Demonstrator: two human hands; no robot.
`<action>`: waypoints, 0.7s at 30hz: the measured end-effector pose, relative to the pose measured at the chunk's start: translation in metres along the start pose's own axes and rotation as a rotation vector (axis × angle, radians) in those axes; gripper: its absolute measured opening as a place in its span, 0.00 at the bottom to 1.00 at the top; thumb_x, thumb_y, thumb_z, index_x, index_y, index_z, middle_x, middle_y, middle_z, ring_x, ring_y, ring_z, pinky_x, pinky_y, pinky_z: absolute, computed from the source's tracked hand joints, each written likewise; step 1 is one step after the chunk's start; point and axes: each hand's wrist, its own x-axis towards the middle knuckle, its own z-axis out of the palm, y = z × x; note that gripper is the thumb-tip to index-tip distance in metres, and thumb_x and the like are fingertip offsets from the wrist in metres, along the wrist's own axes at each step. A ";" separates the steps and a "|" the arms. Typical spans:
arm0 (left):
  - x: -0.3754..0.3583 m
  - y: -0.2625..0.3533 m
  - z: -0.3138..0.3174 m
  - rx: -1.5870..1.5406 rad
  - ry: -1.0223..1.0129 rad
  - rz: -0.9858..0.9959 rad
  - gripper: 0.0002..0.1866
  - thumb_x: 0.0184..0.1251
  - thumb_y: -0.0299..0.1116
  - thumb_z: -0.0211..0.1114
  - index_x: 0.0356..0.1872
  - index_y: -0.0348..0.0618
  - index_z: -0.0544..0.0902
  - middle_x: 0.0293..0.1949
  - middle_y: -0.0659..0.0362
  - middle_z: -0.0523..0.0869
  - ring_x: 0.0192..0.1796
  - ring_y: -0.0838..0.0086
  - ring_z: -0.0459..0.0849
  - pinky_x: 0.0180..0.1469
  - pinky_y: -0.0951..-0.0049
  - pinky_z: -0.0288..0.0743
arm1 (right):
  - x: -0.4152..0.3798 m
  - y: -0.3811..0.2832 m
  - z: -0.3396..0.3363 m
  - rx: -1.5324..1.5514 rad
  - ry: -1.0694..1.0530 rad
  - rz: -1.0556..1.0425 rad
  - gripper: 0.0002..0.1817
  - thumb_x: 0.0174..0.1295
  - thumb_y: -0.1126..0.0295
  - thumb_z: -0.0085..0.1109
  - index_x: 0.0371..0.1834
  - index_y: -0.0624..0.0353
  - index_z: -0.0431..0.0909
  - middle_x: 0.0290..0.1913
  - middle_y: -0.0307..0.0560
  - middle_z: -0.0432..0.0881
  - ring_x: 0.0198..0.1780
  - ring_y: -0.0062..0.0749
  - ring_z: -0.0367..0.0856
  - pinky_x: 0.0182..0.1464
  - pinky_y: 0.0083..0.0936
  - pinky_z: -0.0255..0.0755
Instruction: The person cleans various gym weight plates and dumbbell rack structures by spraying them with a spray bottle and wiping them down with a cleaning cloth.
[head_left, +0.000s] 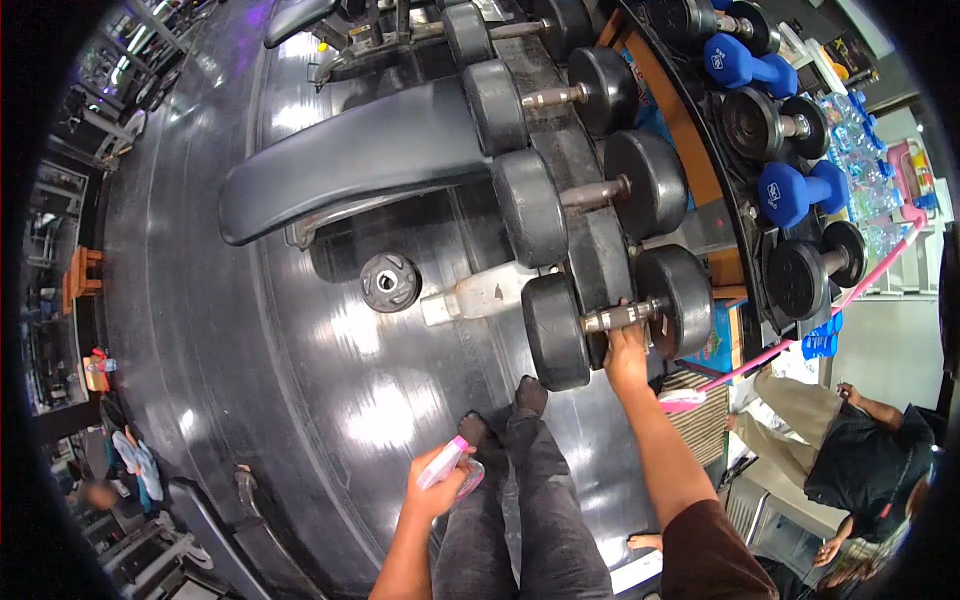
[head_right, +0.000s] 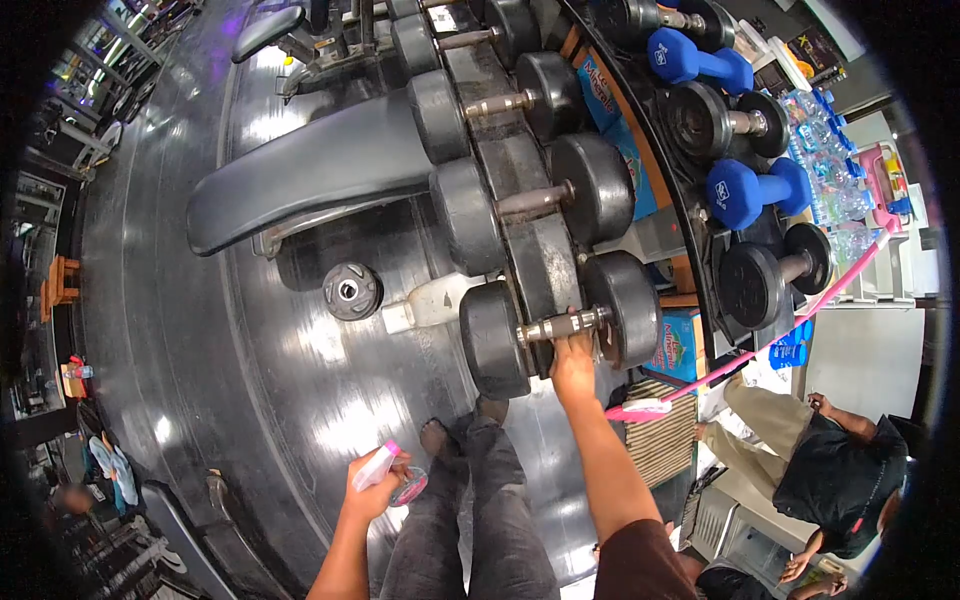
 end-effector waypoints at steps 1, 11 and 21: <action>-0.001 -0.004 -0.001 -0.007 0.004 0.005 0.16 0.58 0.22 0.65 0.48 0.34 0.88 0.34 0.57 0.90 0.37 0.76 0.88 0.43 0.74 0.82 | -0.003 -0.005 0.001 0.044 -0.256 0.154 0.32 0.54 0.84 0.56 0.67 0.63 0.75 0.74 0.65 0.69 0.73 0.63 0.68 0.78 0.53 0.59; -0.009 0.013 -0.001 -0.059 0.033 -0.022 0.16 0.58 0.23 0.63 0.48 0.34 0.88 0.33 0.58 0.89 0.37 0.75 0.88 0.43 0.73 0.82 | -0.028 -0.005 -0.024 0.186 -0.032 -0.006 0.36 0.56 0.89 0.51 0.73 0.64 0.70 0.78 0.65 0.65 0.80 0.64 0.58 0.81 0.51 0.55; -0.010 0.001 -0.007 -0.032 0.054 -0.016 0.16 0.57 0.23 0.62 0.47 0.35 0.88 0.31 0.59 0.88 0.36 0.77 0.87 0.43 0.74 0.81 | -0.074 -0.035 -0.018 0.150 -0.229 0.006 0.35 0.52 0.90 0.52 0.70 0.66 0.74 0.79 0.58 0.65 0.82 0.57 0.57 0.82 0.47 0.54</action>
